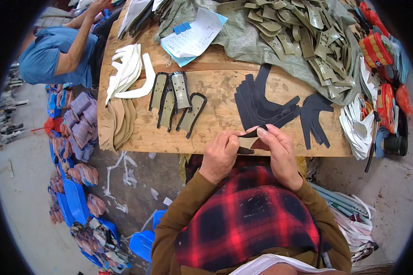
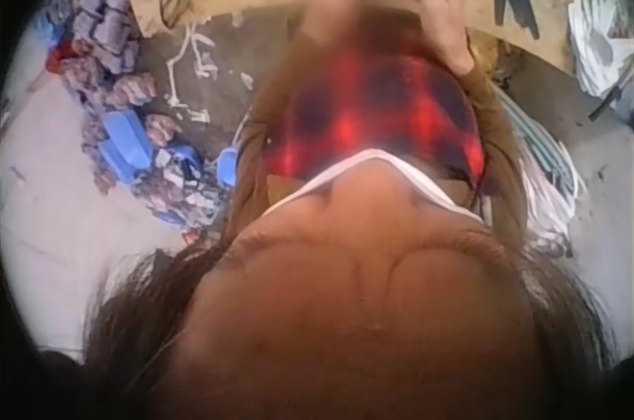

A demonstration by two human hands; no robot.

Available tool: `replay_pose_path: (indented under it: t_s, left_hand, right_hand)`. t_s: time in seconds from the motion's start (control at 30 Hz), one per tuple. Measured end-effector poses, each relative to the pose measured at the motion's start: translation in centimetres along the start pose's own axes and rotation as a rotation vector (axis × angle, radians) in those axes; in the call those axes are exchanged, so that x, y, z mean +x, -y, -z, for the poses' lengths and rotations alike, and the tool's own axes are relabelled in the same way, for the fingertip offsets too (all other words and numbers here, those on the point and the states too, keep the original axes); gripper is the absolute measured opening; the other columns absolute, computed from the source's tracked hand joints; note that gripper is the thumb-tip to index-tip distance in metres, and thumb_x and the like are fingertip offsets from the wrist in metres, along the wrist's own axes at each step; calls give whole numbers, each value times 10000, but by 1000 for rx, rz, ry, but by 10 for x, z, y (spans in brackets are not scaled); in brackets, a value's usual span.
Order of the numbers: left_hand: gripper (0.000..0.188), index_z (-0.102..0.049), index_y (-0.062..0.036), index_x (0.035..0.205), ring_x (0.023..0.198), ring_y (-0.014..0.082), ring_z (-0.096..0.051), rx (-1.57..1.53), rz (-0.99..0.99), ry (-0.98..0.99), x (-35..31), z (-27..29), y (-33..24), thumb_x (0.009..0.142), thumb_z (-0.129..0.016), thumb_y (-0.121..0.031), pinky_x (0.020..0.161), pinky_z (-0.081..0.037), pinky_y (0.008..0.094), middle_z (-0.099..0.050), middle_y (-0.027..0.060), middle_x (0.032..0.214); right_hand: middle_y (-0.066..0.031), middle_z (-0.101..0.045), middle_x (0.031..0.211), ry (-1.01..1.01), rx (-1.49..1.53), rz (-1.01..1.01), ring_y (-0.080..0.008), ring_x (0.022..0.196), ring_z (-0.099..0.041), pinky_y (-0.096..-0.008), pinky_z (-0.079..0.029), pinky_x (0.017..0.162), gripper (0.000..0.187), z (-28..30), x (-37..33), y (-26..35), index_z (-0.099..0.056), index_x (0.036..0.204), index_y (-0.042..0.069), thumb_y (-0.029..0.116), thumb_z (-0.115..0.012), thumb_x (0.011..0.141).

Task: The person assembles sandal components by hand, fitting a black strap into a beige sole piece. They repeatedly pick up a sole, insert the strap, and place the finished unit on a wooden table. Another person is visible working in the background.

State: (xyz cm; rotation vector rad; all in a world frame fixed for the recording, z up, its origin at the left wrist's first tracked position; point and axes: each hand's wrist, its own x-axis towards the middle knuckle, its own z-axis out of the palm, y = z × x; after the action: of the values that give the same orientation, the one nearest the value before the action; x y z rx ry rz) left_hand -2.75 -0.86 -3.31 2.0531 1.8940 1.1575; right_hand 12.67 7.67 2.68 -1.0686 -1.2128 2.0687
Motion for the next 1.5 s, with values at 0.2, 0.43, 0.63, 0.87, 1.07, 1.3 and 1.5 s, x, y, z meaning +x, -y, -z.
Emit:
replay_pose_path:
  t_s: [0.2,0.43,0.63,0.87,1.07,1.3,1.5]
  left_hand:
    - [270,-526,-10,1024,866,349,-635,47,-14,79,3,6,8,775,-615,46,708,-522,406,-631,158,1004]
    - [206,-534,17,1156,827,266,-646,-467,506,174,19,17,-18,983,-530,-94,717,-513,308,-643,130,985]
    - [217,-519,-2,1183,825,122,-617,-1029,657,294,17,17,-28,1028,-471,-146,735,-522,265,-622,68,956]
    - [230,-544,-6,1159,839,146,-632,-1055,792,463,4,18,-31,1014,-500,-179,737,-521,284,-645,66,943]
    - [320,-603,39,1072,764,295,-607,-405,455,128,29,7,-18,968,-582,-263,686,-476,375,-617,166,856]
    - [260,-583,-88,897,694,41,-449,-1044,917,-288,42,-13,-23,1024,-511,-304,606,-377,247,-486,-65,788]
    - [279,-526,-124,823,707,24,-381,-1193,998,-450,46,-23,-27,1027,-509,-314,611,-309,221,-424,-92,767]
  right_hand:
    - [-116,-688,1059,-22,-13,37,-147,960,-661,-272,-514,866,304,5,-6,21,-626,1140,-37,178,-442,1030]
    - [-90,-672,963,103,-95,117,-130,777,-648,-273,-527,760,274,38,28,4,-660,1097,-45,158,-495,1016]
    - [-2,-610,783,280,26,41,-38,613,-541,-195,-430,542,121,30,29,-16,-697,889,-24,66,-631,936]
    - [32,-582,653,98,211,-45,-17,530,-492,-171,-385,491,132,22,28,-12,-665,857,28,112,-627,952]
    - [23,-596,677,28,141,51,-14,521,-486,-178,-364,463,162,14,26,-17,-619,851,38,151,-620,967]
    - [-57,-577,713,-58,-501,486,-80,615,-560,-251,-467,571,212,1,27,-28,-534,945,12,124,-706,894]
    - [26,-538,752,266,-195,196,-28,653,-525,-213,-420,563,222,18,35,-24,-490,921,64,96,-706,883]
